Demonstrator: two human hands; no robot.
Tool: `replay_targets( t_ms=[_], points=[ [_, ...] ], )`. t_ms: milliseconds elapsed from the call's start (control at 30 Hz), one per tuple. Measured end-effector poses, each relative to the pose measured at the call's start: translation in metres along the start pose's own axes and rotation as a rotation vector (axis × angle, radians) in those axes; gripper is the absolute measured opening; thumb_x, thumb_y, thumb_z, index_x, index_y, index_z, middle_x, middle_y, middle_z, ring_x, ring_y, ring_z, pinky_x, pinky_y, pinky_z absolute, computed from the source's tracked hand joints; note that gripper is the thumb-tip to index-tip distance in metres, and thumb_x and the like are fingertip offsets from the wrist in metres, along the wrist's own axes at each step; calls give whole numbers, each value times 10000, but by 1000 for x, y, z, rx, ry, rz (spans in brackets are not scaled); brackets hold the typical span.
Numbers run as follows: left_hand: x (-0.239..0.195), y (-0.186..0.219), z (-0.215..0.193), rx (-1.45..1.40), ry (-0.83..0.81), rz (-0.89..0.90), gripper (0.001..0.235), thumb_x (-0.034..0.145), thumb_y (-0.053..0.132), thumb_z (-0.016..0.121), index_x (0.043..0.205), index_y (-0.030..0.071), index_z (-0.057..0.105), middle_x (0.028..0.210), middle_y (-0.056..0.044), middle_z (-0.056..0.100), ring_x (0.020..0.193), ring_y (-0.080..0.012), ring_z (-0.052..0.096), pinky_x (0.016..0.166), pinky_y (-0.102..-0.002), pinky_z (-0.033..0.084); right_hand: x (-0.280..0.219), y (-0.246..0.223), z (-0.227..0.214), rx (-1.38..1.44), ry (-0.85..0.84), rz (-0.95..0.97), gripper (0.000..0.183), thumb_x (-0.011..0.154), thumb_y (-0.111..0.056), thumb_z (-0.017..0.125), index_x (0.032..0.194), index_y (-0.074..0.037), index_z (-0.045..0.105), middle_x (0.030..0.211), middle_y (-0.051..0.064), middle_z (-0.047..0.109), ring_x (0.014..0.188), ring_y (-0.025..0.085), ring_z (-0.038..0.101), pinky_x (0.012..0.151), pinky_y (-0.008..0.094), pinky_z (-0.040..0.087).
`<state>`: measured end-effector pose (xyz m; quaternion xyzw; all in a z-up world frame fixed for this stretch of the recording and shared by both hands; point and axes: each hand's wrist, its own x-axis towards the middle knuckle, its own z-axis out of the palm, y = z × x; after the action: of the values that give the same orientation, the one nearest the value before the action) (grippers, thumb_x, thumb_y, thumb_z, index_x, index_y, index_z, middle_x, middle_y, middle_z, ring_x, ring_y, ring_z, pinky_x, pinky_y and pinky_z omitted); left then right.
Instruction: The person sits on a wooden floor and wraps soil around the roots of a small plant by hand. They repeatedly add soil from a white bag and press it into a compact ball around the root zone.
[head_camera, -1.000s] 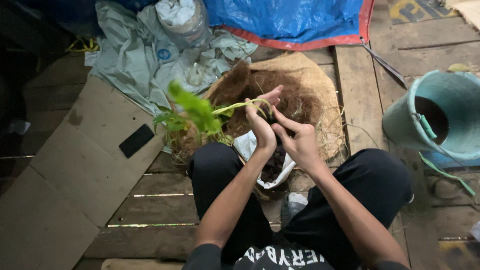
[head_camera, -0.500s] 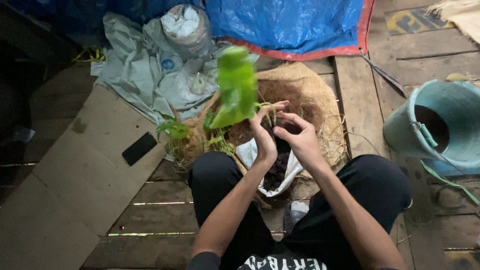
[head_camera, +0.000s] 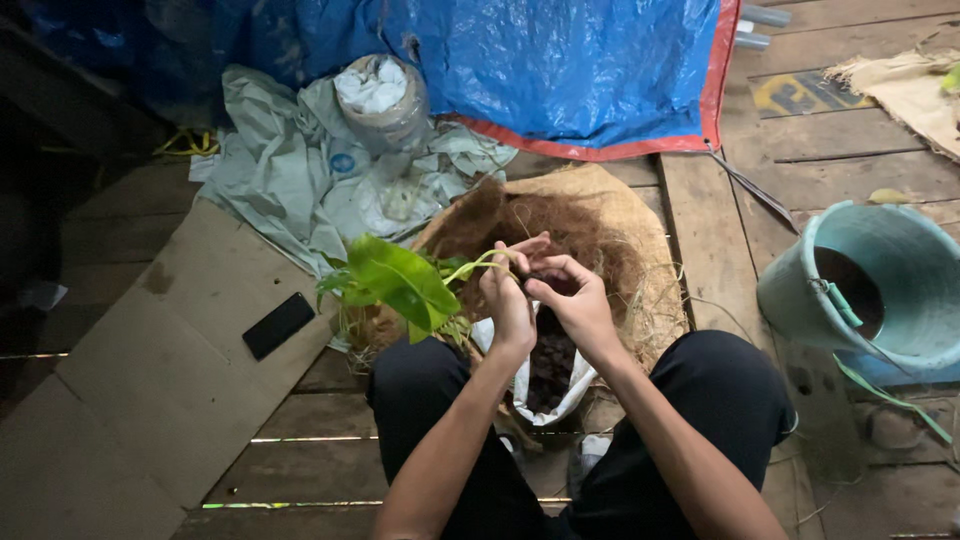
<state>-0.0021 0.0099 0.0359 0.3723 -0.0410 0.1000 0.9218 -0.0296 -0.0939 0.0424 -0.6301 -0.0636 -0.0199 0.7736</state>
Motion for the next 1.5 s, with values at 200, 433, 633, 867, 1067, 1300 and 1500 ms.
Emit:
replay_targets(
  t_ms=[200, 433, 633, 867, 1067, 1300, 1500],
  points=[
    [5, 8, -7, 1, 62, -64, 477, 1132, 306, 375, 715, 79, 411, 982, -234, 736, 1124, -337, 702, 1048, -449, 491, -1, 3, 6, -81, -28, -38, 204, 959, -102, 734, 1130, 4, 701, 1087, 31, 743, 1020, 75, 661, 941, 253, 540],
    [7, 8, -16, 87, 65, -80, 499, 1123, 298, 392, 684, 66, 441, 988, -217, 736, 1070, -284, 685, 1014, -407, 506, 0, 1, 7, -130, -81, -35, 318, 865, -78, 809, 1148, -14, 679, 1110, 32, 732, 1036, 85, 648, 938, 262, 528],
    [6, 2, -14, 73, 54, -118, 506, 1121, 307, 416, 681, 59, 450, 996, -199, 725, 970, -242, 651, 962, -396, 509, -3, -13, 7, -132, -41, -18, 293, 882, -73, 790, 1150, -3, 693, 1123, 38, 736, 1053, 90, 660, 944, 257, 541],
    [5, -2, -6, -17, 95, -106, 501, 1136, 355, 357, 738, 67, 455, 945, -183, 695, 1037, -287, 705, 978, -401, 518, -20, -31, 15, -390, 68, -16, 402, 880, -85, 775, 1275, -39, 716, 1123, 71, 786, 973, 98, 690, 875, 264, 569],
    [4, -19, 6, -102, 77, -129, 561, 1142, 410, 274, 756, 57, 479, 940, -190, 689, 1023, -309, 687, 977, -413, 517, -16, -31, 1, -373, 97, -55, 454, 846, -93, 799, 1283, -20, 703, 1191, 96, 770, 1057, 120, 700, 946, 264, 553],
    [2, -39, 10, -172, 57, -162, 596, 1131, 432, 245, 762, 38, 497, 929, -186, 679, 1022, -315, 678, 1003, -416, 491, -21, -35, -12, -403, 194, 24, 391, 872, -110, 787, 1251, -27, 731, 1160, 103, 791, 1016, 115, 718, 907, 263, 571],
    [0, -54, 15, -48, 80, -113, 499, 1145, 357, 330, 775, 59, 483, 903, -173, 675, 999, -304, 687, 944, -415, 525, -29, -39, -13, -368, 222, -32, 385, 906, -104, 760, 1285, -51, 722, 1185, 123, 787, 1023, 146, 719, 904, 261, 567]
  ],
)
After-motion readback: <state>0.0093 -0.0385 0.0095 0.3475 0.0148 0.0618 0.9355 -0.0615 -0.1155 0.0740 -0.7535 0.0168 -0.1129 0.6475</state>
